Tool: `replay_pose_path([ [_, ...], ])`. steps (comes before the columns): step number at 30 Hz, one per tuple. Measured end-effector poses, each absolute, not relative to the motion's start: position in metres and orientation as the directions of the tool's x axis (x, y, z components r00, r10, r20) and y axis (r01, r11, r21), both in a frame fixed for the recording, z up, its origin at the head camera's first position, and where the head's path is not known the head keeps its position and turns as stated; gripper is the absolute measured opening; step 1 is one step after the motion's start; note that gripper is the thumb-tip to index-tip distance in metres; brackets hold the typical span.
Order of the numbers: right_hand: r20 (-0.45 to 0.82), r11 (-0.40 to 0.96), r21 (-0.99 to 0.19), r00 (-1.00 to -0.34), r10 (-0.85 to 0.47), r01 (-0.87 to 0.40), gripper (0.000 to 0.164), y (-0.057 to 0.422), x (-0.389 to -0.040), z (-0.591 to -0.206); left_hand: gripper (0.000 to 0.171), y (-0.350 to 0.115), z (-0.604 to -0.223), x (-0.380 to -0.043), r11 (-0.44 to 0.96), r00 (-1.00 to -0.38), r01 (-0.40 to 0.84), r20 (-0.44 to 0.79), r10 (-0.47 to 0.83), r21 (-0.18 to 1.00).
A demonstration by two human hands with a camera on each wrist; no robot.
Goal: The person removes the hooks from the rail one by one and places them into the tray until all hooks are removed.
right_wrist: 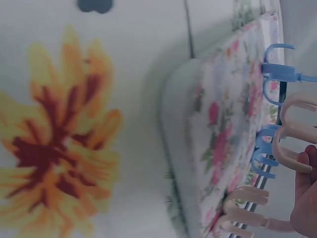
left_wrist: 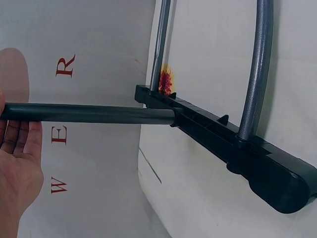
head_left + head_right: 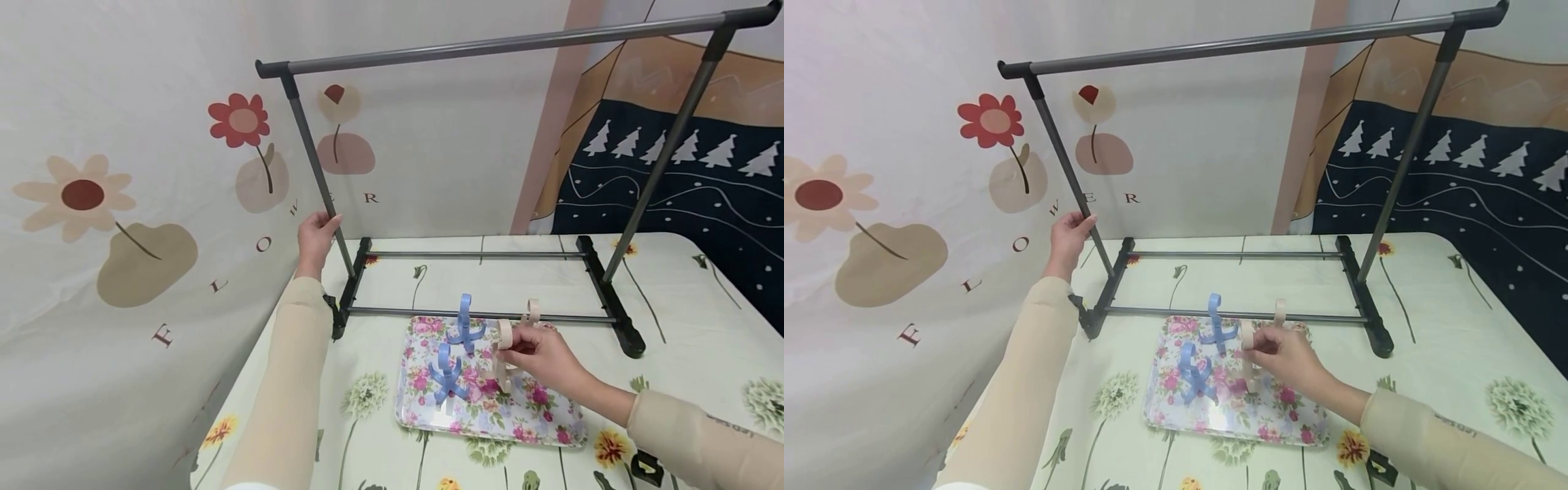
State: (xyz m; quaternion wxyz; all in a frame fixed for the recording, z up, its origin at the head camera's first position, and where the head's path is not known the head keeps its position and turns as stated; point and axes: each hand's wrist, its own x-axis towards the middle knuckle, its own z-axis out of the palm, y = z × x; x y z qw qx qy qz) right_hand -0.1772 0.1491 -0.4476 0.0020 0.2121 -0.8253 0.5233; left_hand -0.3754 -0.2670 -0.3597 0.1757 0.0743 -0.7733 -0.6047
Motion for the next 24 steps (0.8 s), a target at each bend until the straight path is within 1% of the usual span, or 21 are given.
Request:
replay_pose_path([
  [3,0.206,0.341,-0.879,-0.911,-0.358,-0.333,0.006,0.151,-0.178,-0.454,0.030,-0.267,-0.361,-0.376,0.260,-0.927,0.103,0.187,-0.324,0.960],
  [8,0.189,0.342,-0.884,-0.913,-0.360,-0.318,0.007,0.154,-0.178,-0.465,0.031,-0.267,-0.362,-0.375,0.267,-0.928,0.101,0.187,-0.321,0.958],
  [14,0.181,0.378,-0.873,-0.926,-0.332,-0.306,0.008,0.156,-0.177,-0.472,0.030,-0.265,-0.361,-0.377,0.258,-0.931,0.101,0.183,-0.317,0.961],
  [19,0.183,0.408,-0.859,-0.930,-0.319,-0.309,0.007,0.159,-0.177,-0.476,0.030,-0.265,-0.362,-0.377,0.264,-0.930,0.094,0.180,-0.321,0.960],
  [21,0.189,0.423,-0.848,-0.927,-0.323,-0.320,0.009,0.160,-0.177,-0.477,0.031,-0.265,-0.363,-0.377,0.267,-0.930,0.090,0.178,-0.323,0.959],
  [24,0.194,0.456,-0.827,-0.928,-0.318,-0.329,0.017,0.163,-0.172,-0.475,0.032,-0.266,-0.362,-0.376,0.271,-0.931,0.089,0.176,-0.320,0.959],
])
